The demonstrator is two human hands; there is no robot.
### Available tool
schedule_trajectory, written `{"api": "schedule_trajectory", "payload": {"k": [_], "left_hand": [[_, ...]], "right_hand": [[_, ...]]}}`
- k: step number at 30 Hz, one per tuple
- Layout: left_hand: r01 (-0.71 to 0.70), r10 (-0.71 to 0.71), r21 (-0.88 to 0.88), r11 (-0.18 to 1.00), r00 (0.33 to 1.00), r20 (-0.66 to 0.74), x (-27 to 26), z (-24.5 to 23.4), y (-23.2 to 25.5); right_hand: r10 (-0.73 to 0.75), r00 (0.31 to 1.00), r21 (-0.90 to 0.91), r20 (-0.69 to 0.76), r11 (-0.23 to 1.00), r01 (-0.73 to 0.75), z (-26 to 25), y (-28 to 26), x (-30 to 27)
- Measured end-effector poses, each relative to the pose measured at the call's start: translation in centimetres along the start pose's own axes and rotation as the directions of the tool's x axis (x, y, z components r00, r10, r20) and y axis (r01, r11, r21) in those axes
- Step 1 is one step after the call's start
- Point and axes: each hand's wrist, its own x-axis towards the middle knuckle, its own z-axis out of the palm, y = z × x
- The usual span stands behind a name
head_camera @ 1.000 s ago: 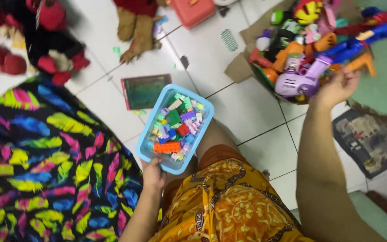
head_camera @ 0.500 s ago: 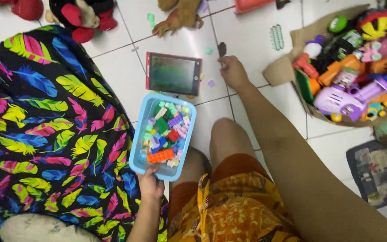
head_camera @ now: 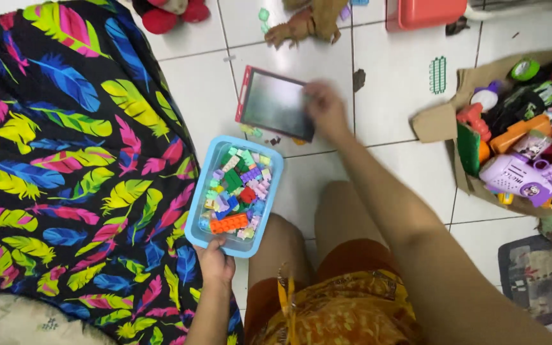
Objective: Picking up toy building blocks and stuffed animals from the floor and organizing them into containers and onto a storage rack.
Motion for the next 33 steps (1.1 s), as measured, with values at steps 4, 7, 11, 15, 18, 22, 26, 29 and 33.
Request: {"api": "schedule_trajectory", "payload": {"k": [4,7,11,15,18,22,26,29,33], "left_hand": [[0.01,-0.01,0.003,1.0,1.0,0.019,0.4,1.4,0.7],[0.043,-0.042,-0.041,0.998,0.999,0.008,0.0,3.1,1.6],[0.062,-0.06,-0.059,0.996,0.998,0.029,-0.1,2.5,1.8],[0.059,-0.057,-0.041,0.997,0.997,0.045,-0.3,1.8,1.2],[0.046,-0.046,0.012,0.999,0.998,0.045,-1.4,2.9,2.2],[0.058,-0.068,0.1,0.993,0.993,0.1,-3.0,4.1,3.1],[0.089,-0.105,0.123,0.988,0.987,0.124,-3.3,4.3,3.4],[0.103,-0.129,0.159,0.982,0.978,0.161,-4.0,5.8,3.5],[0.11,-0.166,0.257,0.96,0.964,0.206,-6.4,10.1,4.1]], "right_hand": [[0.232,0.913,0.001,0.337,0.969,-0.246,5.4,-10.5,-5.8],[0.016,0.94,0.042,0.34,0.999,-0.033,5.0,-4.3,-5.8],[0.163,0.854,-0.369,-0.494,0.85,-0.375,4.2,1.3,-4.9],[0.437,0.64,-0.276,-0.631,0.645,-0.713,4.3,1.4,-4.4],[0.351,0.66,-0.13,-0.664,0.816,-0.564,3.0,9.0,-3.6],[0.424,0.772,0.173,-0.474,0.904,-0.391,2.6,7.4,-3.6],[0.302,0.886,0.1,-0.352,0.953,-0.286,0.7,-0.6,-3.4],[0.147,0.922,-0.005,-0.359,0.987,-0.16,-3.4,-5.5,-4.8],[-0.134,0.876,-0.288,-0.464,0.958,-0.006,-11.4,-12.9,-10.2]]}}
